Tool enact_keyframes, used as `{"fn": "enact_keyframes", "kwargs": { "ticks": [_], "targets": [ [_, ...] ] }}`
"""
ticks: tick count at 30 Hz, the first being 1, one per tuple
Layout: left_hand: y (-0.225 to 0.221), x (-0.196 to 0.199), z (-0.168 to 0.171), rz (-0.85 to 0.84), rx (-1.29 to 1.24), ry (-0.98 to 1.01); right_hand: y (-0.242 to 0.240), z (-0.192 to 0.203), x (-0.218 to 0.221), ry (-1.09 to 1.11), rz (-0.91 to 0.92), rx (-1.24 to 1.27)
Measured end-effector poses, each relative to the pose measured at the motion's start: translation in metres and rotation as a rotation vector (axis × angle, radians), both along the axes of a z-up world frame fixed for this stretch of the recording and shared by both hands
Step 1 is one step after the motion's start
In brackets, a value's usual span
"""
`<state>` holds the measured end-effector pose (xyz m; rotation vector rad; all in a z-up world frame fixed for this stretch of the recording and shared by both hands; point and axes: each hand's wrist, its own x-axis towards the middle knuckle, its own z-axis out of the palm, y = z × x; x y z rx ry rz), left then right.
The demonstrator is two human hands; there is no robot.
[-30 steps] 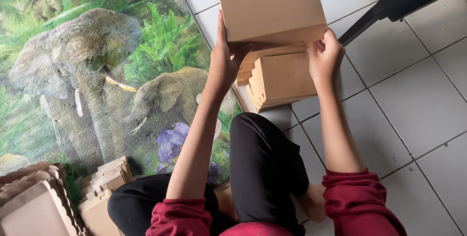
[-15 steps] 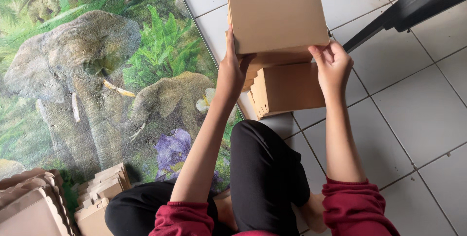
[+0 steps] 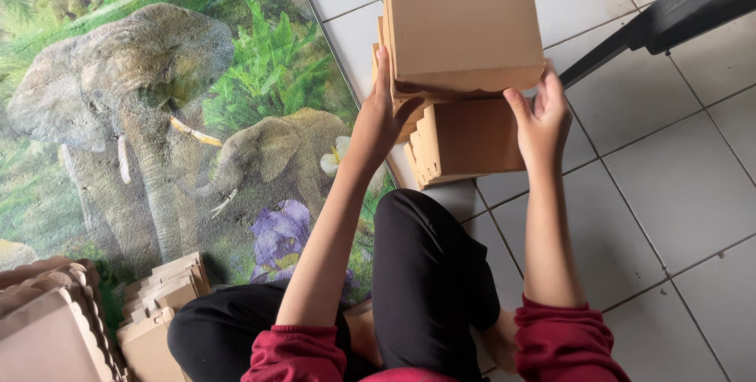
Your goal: The person folds cardboard sheets into boxes by hand while sitting on the floor.
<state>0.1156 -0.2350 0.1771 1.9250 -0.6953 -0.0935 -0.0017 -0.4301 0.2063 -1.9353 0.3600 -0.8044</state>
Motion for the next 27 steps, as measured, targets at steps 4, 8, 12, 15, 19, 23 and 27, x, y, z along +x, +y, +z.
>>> {"fn": "enact_keyframes", "kwargs": {
  "ticks": [4, 8, 12, 15, 19, 23, 27],
  "targets": [
    [0.039, -0.017, 0.016, -0.024, -0.044, 0.071, 0.036, 0.006, -0.033, -0.102, -0.121, -0.206],
    [0.106, -0.040, -0.027, 0.112, 0.056, 0.176, 0.099, -0.014, -0.081, -0.280, 0.002, -0.514],
    [0.205, -0.101, -0.081, 0.344, 0.335, 0.082, 0.159, -0.079, -0.113, -0.019, 0.314, -0.571],
    [0.299, -0.146, -0.148, 0.504, 0.758, 0.077, 0.180, -0.145, -0.155, 0.449, 0.468, -0.849],
    [0.375, -0.212, -0.169, 0.848, 0.952, -0.028, 0.179, -0.159, -0.136, 0.379, 0.468, -0.799],
    [0.397, -0.249, -0.169, 1.007, 0.767, -0.099, 0.180, -0.172, -0.095, 0.390, 0.438, -0.894],
    [0.393, -0.255, -0.167, 1.028, 0.725, -0.178, 0.164, -0.219, -0.039, 0.513, 0.419, -1.035]
  ]
}}
